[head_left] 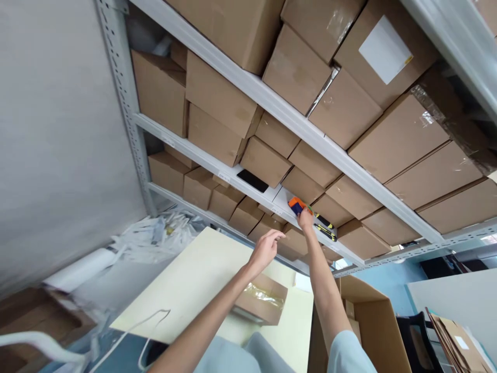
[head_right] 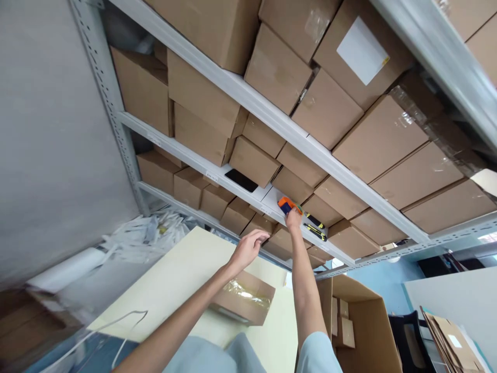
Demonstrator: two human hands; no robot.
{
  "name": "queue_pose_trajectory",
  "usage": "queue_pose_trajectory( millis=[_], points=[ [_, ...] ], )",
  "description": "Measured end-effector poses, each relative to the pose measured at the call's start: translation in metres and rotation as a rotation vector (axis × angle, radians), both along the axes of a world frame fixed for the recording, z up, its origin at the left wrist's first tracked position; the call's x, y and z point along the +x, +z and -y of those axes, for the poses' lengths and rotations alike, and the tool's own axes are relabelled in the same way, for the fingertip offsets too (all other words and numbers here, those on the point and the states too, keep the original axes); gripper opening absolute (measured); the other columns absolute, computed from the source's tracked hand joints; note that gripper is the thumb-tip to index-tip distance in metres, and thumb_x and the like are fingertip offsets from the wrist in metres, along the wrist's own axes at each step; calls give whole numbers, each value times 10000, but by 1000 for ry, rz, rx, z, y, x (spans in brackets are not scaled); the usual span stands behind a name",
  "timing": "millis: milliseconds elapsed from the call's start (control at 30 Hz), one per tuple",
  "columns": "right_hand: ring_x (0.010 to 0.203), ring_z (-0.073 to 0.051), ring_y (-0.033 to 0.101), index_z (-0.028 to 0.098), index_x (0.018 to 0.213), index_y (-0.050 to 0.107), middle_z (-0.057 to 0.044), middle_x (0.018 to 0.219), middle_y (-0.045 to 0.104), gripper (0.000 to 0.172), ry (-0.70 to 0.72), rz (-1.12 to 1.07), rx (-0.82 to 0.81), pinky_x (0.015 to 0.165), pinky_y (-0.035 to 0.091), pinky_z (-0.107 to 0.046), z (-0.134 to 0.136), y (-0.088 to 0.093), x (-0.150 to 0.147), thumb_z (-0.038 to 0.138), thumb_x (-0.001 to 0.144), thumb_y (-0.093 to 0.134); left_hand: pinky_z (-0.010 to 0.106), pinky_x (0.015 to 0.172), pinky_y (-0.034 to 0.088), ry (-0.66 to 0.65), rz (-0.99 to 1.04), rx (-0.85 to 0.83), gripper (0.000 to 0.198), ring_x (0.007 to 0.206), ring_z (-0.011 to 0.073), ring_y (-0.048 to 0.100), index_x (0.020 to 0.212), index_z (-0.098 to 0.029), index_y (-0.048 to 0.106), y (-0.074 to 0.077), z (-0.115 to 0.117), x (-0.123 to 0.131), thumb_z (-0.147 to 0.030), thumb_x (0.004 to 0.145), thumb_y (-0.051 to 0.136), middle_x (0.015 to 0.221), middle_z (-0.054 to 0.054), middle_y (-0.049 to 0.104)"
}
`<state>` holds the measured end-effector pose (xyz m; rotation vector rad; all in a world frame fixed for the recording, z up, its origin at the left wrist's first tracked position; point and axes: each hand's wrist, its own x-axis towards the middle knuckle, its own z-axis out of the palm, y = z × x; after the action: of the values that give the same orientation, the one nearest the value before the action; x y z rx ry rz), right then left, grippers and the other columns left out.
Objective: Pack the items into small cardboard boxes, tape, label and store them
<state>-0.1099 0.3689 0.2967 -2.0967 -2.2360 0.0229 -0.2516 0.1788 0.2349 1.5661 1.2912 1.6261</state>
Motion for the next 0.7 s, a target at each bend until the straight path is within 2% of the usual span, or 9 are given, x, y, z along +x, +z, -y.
queue_pose_trajectory(
  millis=[100,200,267,333,433,500,567,700],
  points=[
    [1216,-333,727,38,1434,553,-272,1308,740,422,-6,-21,-29,1059,518,-413,6,1,8,202,1045,533,299,894,659,17,54,-64,469,944,160,784,1047,-215,784,-7,13,-7,56,816,478,1084,49,794],
    [1214,-310,712,84,1430,551,-231,1342,730,411,46,-178,6,1053,522,-394,36,-7,20,267,1062,526,292,869,673,-7,97,-96,422,950,160,795,1079,-223,776,-13,32,-10,7,846,508,1117,45,792],
    [1160,-294,708,116,1368,579,-192,1293,746,397,125,-504,67,1031,538,-396,77,-21,28,361,1056,556,295,880,679,-19,114,-109,396,961,161,798,1116,-227,764,-15,50,-9,-28,873,523,1129,42,790],
    [1096,-274,704,149,1275,618,-146,1205,765,414,204,-903,81,1014,552,-400,131,-37,32,482,1028,618,308,908,681,-8,131,-125,330,988,168,797,1154,-230,750,-15,70,-5,-90,928,553,1136,45,783],
    [1108,-246,700,189,1247,648,-112,1205,767,439,207,-1245,-68,1037,551,-387,217,-54,30,553,1004,681,328,935,674,11,141,-156,190,984,178,788,1169,-232,727,-11,100,4,-242,1000,642,1136,48,769],
    [1142,-242,701,199,1261,653,-112,1229,763,448,139,-1340,-131,1055,554,-387,262,-56,24,565,1004,684,325,908,666,24,114,-186,134,938,179,773,1113,-229,719,-8,115,10,-300,1005,685,1090,46,760],
    [1147,-245,707,200,1264,651,-116,1224,764,471,74,-1357,-138,1057,564,-395,290,-52,21,587,997,683,327,899,648,24,71,-224,103,931,187,755,1068,-226,712,-6,127,14,-308,1009,691,1060,50,754],
    [1161,-265,730,206,1284,655,-130,1247,773,528,54,-1319,-162,1083,579,-435,310,-40,27,639,983,685,346,926,624,-67,43,-267,134,969,205,746,1109,-227,705,-1,144,16,-329,1033,665,1113,67,767]
  ],
)
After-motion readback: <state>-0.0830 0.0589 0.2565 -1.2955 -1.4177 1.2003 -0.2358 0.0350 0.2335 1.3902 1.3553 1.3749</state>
